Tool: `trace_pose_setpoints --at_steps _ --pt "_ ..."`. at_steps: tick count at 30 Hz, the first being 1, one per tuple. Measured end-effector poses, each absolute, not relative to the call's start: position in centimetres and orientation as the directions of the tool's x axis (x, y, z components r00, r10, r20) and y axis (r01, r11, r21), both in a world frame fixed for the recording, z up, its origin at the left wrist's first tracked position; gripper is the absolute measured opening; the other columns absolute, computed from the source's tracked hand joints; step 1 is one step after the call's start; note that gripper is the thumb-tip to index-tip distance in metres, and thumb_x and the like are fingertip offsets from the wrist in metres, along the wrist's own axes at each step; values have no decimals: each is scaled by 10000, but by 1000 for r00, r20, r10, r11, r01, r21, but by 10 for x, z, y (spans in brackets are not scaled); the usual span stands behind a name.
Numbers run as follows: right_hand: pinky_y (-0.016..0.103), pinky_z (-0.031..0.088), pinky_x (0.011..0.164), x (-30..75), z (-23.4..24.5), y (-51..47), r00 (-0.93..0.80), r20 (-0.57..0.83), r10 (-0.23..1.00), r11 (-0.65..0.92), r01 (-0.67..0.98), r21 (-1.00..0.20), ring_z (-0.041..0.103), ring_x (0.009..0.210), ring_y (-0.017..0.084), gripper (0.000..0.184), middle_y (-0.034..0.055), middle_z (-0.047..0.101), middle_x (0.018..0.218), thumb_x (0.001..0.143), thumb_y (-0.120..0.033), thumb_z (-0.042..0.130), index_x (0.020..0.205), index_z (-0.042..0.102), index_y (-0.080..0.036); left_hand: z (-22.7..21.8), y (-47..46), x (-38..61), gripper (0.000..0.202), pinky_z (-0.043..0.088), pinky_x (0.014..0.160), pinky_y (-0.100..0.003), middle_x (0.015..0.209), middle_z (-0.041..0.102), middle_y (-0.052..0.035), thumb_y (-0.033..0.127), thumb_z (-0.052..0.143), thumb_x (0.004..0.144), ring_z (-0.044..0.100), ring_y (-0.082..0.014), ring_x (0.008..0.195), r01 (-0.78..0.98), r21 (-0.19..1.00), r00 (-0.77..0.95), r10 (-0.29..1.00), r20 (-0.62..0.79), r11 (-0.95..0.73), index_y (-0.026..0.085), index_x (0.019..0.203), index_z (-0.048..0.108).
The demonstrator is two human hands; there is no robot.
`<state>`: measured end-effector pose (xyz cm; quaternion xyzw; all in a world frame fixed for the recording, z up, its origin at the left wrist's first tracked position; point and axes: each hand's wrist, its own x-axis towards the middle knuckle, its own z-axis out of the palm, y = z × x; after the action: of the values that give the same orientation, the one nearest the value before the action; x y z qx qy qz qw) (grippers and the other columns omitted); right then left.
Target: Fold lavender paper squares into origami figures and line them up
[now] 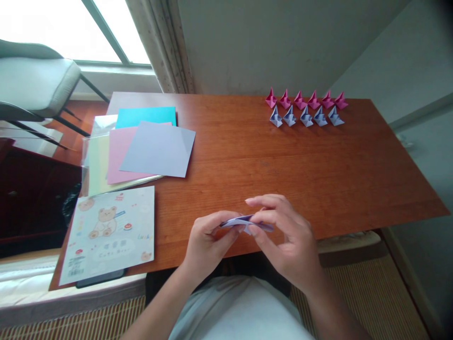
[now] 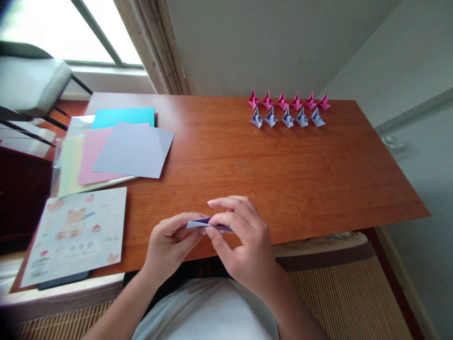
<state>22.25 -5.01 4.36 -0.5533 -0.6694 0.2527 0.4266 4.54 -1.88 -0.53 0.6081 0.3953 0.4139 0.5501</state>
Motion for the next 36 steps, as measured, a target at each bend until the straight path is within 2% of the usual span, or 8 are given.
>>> trace_pose_setpoints --at_steps 10,15,24,36 --pt "407 514 940 218 44 -49 -20 349 937 296 575 -762 599 1097 220 130 60 690 1156 881 -112 663 946 671 -225 1 -19 47 134 529 686 -170 836 780 5 96 699 854 708 -116 712 124 987 357 933 54 -105 195 928 751" --pt "440 495 979 216 45 -46 -4 385 923 306 613 -728 599 1099 232 128 67 694 1148 880 -107 661 935 672 -223 2 -21 49 145 519 672 -153 841 781 14 81 684 862 701 -99 699 201 963 355 930 99 -179 187 942 740" --pt "448 500 974 214 44 -44 12 391 920 307 599 -740 605 1085 228 125 64 701 1135 880 -106 664 919 662 -225 5 -21 53 189 521 681 -145 870 784 3 48 621 885 711 -94 711 286 907 373 908 192 -309 171 983 725" --pt "433 506 945 215 41 -43 -2 391 920 313 602 -734 607 1080 227 129 63 704 1116 890 -95 638 896 633 -223 7 -21 53 190 500 672 -152 827 766 17 37 608 884 684 -89 690 254 943 428 900 89 -214 166 953 730"
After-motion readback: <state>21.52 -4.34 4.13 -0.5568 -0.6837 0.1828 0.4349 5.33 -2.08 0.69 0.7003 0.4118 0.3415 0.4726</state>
